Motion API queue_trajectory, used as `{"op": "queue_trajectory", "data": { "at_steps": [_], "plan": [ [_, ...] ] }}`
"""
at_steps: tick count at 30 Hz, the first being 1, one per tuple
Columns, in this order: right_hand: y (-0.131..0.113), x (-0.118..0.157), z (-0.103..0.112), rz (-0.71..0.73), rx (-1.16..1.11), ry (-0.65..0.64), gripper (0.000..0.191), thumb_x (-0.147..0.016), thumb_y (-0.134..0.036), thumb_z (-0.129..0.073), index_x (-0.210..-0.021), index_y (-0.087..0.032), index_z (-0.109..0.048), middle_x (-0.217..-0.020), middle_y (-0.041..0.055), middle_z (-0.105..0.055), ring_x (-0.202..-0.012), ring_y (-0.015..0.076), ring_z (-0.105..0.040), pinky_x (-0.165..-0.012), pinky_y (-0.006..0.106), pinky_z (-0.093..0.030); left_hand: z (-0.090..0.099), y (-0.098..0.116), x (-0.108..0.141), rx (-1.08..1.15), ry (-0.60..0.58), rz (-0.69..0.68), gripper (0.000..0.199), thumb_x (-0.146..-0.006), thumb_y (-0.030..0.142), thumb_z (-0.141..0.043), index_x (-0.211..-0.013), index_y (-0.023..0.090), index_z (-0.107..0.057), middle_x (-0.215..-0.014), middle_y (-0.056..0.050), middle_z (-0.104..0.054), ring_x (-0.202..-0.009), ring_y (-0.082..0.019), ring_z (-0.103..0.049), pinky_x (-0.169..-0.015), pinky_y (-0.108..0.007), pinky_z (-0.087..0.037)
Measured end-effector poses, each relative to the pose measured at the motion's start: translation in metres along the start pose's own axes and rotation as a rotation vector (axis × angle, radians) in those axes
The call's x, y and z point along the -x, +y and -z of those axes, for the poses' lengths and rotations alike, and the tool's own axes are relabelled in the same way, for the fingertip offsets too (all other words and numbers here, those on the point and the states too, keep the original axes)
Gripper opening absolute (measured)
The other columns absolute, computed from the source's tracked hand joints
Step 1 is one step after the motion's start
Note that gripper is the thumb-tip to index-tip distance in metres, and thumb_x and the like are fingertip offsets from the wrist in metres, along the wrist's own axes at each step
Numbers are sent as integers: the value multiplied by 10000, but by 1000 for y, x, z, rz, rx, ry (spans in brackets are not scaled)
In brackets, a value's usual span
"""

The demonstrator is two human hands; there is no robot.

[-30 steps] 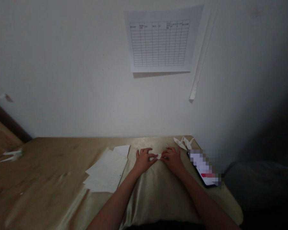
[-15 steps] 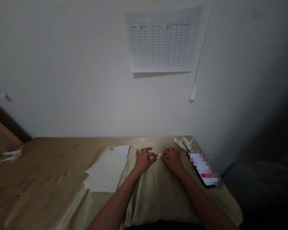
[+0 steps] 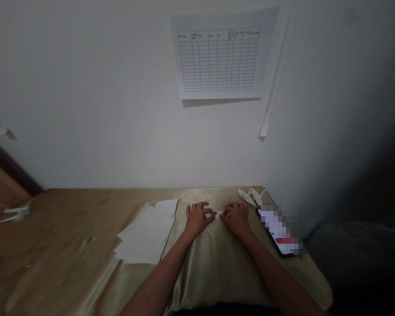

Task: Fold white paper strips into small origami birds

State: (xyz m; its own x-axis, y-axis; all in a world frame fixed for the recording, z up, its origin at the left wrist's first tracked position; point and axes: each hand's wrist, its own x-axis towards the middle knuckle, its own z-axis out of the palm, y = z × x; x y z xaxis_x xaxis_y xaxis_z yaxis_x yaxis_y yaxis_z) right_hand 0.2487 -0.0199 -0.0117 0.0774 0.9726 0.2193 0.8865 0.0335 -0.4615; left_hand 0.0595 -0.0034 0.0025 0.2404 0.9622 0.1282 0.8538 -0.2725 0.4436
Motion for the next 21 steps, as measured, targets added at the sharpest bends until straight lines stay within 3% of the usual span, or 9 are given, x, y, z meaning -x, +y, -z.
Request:
{"op": "queue_trajectory", "data": {
  "at_steps": [7,16,21],
  "plan": [
    [-2,0,1,-6,33,-8,111,-881,-367,-766,-881,-263,-806,-1234,94,-717,-1248,330,-543,-1130,545,-308,2,1,-2,11,-26,25,168,-907,367,-795,-1060,424,-837,-1480,16,-651,-1424,-314,-522,-1277,-685,-184],
    [-5,2,0,-36,22,-23,127,-891,-368,-756,-904,-249,-795,-1251,98,-704,-1268,334,-540,-1179,586,-257,-1,4,0,0,15,30,125,-893,399,-810,-1014,412,-837,-1465,30,-660,-1402,-309,-528,-1276,-678,-192],
    [-4,3,-4,-26,44,6,190,-887,-436,-771,-908,-249,-796,-1240,108,-702,-1241,334,-547,-1150,548,-298,-1,8,1,-7,20,38,126,-896,464,-812,-999,395,-834,-1466,16,-662,-1401,-314,-523,-1271,-686,-190]
  ]
}}
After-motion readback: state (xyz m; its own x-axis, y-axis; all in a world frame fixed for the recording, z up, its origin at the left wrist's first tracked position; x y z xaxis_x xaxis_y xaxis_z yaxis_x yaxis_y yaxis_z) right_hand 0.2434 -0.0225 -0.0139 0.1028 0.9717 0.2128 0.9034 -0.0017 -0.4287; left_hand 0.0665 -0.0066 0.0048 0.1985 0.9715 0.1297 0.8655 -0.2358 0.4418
